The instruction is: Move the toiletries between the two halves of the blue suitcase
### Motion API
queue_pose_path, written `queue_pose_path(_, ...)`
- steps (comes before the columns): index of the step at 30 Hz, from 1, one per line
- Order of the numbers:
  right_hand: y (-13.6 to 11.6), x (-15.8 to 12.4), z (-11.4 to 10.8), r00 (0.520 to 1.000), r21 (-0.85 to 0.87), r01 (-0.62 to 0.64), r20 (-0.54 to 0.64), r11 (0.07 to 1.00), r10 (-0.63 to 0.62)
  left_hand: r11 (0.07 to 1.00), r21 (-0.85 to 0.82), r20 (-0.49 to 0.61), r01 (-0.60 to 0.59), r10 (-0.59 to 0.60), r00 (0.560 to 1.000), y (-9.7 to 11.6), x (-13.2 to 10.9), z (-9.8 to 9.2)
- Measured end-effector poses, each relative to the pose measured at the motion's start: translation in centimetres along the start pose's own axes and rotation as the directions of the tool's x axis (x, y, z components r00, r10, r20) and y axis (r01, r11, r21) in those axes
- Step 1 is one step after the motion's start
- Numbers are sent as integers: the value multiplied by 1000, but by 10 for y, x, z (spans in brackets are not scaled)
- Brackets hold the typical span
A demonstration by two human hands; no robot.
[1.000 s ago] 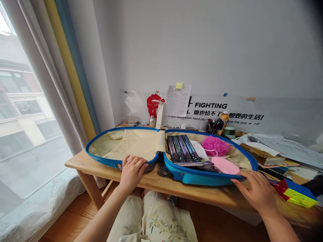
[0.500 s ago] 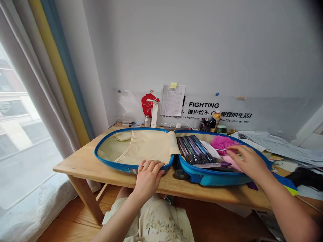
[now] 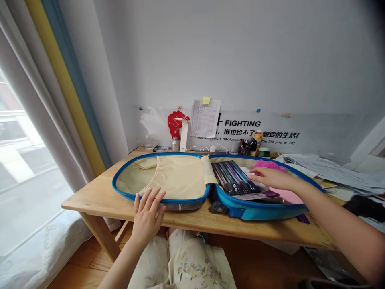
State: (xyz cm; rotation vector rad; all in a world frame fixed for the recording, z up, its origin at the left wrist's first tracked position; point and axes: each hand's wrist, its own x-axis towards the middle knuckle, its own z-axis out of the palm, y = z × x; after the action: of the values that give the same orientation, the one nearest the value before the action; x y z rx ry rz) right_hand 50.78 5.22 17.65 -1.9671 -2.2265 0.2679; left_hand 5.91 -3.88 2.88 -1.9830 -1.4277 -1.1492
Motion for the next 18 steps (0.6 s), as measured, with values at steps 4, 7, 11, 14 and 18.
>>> queue_pose_path(4, 14, 20, 11, 992, 34, -111, 66, 993, 109, 999, 33, -23, 24, -23, 999, -8, -6, -1)
queue_pose_path(7, 14, 25, 23, 984, 70, -148, 106, 987, 140, 997, 62, -60, 37, -33, 998, -17, -10, -4)
queue_pose_path(11, 9, 28, 28, 985, 93, -150, 102, 984, 141, 993, 76, -84, 93, -86, 993, -34, -8, -7)
queue_pose_path(14, 10, 33, 26, 993, 85, -112, 53, 990, 108, 992, 78, -48, 98, -94, 994, -52, -4, -8)
queue_pose_path(18, 15, 36, 27, 994, 54, -39, -95, 998, 44, 997, 57, 3, 54, -54, 999, -81, -5, -8)
